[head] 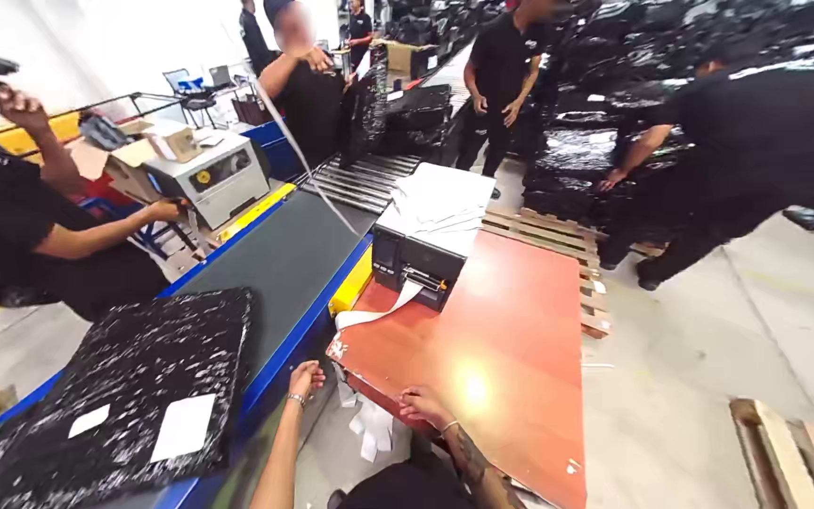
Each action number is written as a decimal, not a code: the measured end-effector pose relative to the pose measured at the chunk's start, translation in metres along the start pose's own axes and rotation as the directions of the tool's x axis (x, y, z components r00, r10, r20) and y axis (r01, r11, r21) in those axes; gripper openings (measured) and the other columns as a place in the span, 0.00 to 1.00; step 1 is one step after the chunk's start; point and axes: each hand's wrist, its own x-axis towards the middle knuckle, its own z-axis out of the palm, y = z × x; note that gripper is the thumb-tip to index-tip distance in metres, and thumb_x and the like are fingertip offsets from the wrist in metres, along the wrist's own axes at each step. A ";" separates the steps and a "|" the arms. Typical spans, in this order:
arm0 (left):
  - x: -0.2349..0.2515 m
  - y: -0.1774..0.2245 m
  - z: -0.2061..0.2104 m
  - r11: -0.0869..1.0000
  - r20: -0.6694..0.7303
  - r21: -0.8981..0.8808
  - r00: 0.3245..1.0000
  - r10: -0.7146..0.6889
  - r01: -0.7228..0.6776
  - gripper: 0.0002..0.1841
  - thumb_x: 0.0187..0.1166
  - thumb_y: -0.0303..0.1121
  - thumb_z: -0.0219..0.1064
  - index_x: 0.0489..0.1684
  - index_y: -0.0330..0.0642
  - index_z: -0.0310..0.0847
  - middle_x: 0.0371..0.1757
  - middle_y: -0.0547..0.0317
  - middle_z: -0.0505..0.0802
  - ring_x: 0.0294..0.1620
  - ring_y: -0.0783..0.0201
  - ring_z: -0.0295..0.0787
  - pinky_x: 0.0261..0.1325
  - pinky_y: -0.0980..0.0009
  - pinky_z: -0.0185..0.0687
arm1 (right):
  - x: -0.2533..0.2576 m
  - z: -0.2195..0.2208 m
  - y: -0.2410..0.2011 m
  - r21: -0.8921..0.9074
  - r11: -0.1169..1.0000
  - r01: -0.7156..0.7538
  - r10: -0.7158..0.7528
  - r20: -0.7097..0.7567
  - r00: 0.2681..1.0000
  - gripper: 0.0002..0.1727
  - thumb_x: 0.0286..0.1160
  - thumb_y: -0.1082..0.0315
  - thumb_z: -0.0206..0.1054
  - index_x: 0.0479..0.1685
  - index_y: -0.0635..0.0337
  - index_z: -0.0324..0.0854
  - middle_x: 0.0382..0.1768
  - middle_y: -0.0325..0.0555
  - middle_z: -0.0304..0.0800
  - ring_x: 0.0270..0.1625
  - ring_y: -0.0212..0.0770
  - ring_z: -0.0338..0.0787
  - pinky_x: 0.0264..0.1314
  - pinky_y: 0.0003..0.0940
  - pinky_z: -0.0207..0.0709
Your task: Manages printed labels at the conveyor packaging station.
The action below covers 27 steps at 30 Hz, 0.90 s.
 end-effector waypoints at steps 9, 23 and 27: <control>0.002 -0.024 0.135 0.442 0.197 0.874 0.979 0.059 -0.202 0.25 0.86 0.46 0.63 0.67 0.31 0.81 0.68 0.33 0.87 0.73 0.39 0.83 0.77 0.41 0.75 | -0.023 -0.119 0.041 0.344 0.939 0.024 0.103 -0.346 0.933 0.19 0.89 0.59 0.61 0.51 0.68 0.87 0.32 0.50 0.94 0.28 0.40 0.92 0.31 0.36 0.87; -0.004 -0.005 0.157 0.298 0.112 0.951 0.991 -0.077 -0.084 0.56 0.62 0.63 0.80 0.85 0.31 0.62 0.81 0.33 0.76 0.80 0.40 0.76 0.80 0.43 0.72 | 0.036 -0.156 -0.010 0.112 0.964 -0.241 0.261 -0.216 0.941 0.22 0.81 0.49 0.70 0.34 0.62 0.89 0.23 0.41 0.92 0.21 0.33 0.88 0.25 0.30 0.83; -0.001 0.000 0.164 0.301 0.079 0.953 0.989 -0.125 -0.038 0.55 0.61 0.60 0.82 0.84 0.30 0.64 0.81 0.31 0.76 0.81 0.38 0.75 0.81 0.41 0.70 | 0.045 -0.162 -0.026 0.058 0.966 -0.254 0.260 -0.184 0.948 0.19 0.80 0.52 0.70 0.36 0.61 0.90 0.22 0.39 0.92 0.19 0.31 0.87 0.24 0.28 0.82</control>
